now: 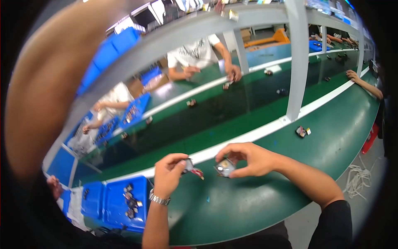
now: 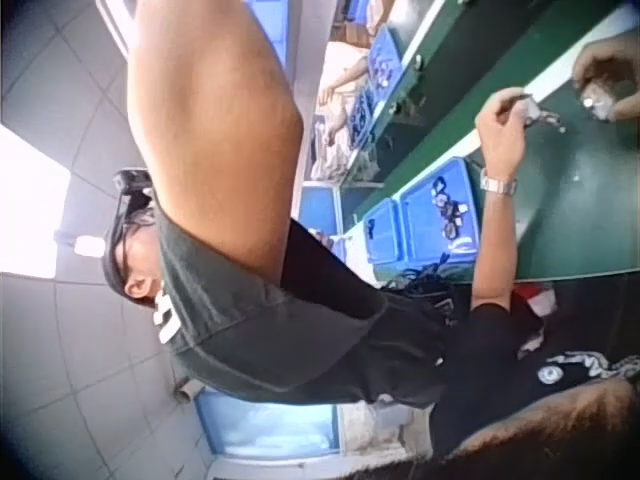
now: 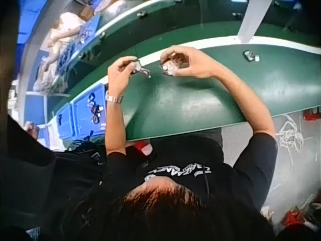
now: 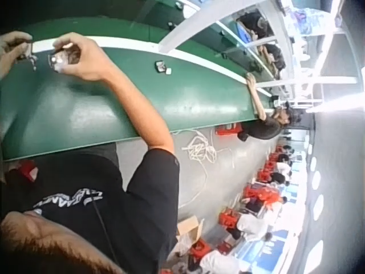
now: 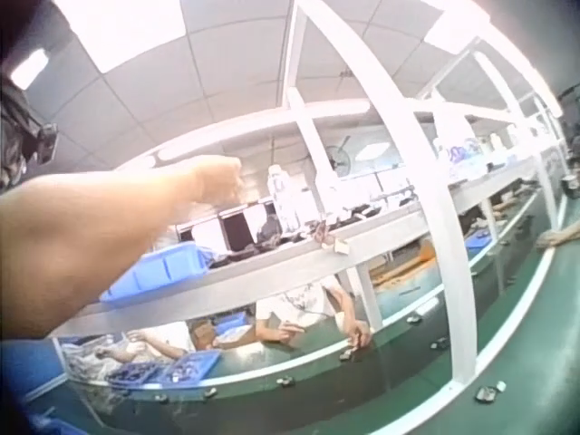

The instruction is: Assembling small electronic components on a production line bench.

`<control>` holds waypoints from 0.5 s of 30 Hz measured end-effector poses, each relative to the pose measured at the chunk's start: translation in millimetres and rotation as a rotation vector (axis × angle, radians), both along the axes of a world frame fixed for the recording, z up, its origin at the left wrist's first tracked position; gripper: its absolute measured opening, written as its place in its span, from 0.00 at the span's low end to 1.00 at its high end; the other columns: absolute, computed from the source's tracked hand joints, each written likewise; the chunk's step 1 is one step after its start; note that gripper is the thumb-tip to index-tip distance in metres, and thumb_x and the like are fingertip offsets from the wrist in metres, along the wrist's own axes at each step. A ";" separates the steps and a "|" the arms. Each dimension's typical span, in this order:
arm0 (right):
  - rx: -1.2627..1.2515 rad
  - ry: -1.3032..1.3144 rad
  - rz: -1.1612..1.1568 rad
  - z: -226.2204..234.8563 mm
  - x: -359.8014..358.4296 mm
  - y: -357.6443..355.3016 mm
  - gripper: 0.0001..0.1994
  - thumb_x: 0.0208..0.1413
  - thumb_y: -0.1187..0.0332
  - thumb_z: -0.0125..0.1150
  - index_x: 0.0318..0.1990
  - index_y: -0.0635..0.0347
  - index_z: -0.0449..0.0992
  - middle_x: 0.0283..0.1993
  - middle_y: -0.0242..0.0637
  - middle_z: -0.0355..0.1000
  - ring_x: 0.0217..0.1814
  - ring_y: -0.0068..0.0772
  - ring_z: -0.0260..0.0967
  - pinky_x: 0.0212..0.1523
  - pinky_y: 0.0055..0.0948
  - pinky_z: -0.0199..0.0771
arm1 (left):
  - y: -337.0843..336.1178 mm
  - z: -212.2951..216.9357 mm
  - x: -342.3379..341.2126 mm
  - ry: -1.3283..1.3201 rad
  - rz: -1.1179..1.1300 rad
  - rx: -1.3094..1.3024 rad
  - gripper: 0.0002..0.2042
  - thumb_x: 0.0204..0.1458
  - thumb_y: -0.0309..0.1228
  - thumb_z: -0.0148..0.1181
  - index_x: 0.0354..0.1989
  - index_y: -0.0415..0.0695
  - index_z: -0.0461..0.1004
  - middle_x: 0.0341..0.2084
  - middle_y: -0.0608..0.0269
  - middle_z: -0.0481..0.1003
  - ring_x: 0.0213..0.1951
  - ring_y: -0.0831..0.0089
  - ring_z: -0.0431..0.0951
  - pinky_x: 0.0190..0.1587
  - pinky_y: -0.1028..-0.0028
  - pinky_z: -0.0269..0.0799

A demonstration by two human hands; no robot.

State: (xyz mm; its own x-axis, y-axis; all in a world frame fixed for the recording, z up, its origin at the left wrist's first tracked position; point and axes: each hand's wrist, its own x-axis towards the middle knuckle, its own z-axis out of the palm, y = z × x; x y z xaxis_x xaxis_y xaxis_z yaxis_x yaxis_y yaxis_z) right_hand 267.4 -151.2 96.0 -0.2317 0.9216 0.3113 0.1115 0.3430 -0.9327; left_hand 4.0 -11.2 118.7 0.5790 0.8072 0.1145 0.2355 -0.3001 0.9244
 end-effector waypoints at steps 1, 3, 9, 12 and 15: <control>-0.061 -0.086 -0.006 -19.8 3.3 -10.9 0.26 0.49 0.76 0.71 0.58 0.61 0.73 0.56 0.36 0.74 0.52 0.26 0.73 0.53 0.29 0.76 | -4.8 -25.1 -3.7 0.039 -0.093 -0.121 0.09 0.59 0.20 0.60 0.47 0.38 0.81 0.36 0.65 0.82 0.33 0.83 0.77 0.33 0.81 0.71; -0.165 -0.119 -0.010 -35.3 1.1 -24.2 0.26 0.49 0.76 0.70 0.58 0.61 0.74 0.55 0.36 0.75 0.51 0.29 0.73 0.55 0.30 0.76 | -11.5 -62.7 -12.2 0.148 -0.222 -0.192 0.08 0.58 0.21 0.61 0.45 0.39 0.82 0.35 0.66 0.82 0.31 0.84 0.76 0.33 0.80 0.71; -0.149 -0.396 -0.013 -49.6 -12.0 -19.8 0.26 0.51 0.76 0.65 0.61 0.58 0.73 0.55 0.37 0.76 0.53 0.39 0.73 0.60 0.36 0.74 | -32.7 -75.7 -12.5 0.207 -0.297 0.357 0.11 0.48 0.19 0.63 0.39 0.43 0.85 0.32 0.63 0.80 0.33 0.71 0.75 0.36 0.73 0.72; -0.120 -0.460 -0.036 -53.3 -21.4 -21.5 0.27 0.52 0.77 0.62 0.62 0.56 0.73 0.55 0.39 0.77 0.57 0.41 0.71 0.62 0.39 0.72 | -39.7 -85.4 -5.1 0.156 -0.264 0.477 0.12 0.46 0.19 0.62 0.38 0.43 0.85 0.32 0.62 0.80 0.35 0.65 0.75 0.41 0.68 0.73; 0.030 -0.471 -0.205 -47.6 -30.5 -15.4 0.24 0.52 0.78 0.61 0.59 0.57 0.75 0.49 0.40 0.78 0.54 0.42 0.73 0.59 0.40 0.73 | -35.9 -86.4 -7.5 0.072 -0.210 0.478 0.11 0.44 0.18 0.61 0.37 0.42 0.84 0.35 0.60 0.82 0.39 0.62 0.78 0.46 0.65 0.74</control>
State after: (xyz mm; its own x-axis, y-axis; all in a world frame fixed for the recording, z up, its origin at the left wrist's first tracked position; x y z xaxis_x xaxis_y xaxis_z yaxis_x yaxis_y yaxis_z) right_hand 236.9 -166.6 48.4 -0.1682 0.9550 0.2442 0.5849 0.2961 -0.7551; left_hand -3.5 -47.1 32.2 0.7427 0.5402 0.3957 0.1828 -0.7321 0.6562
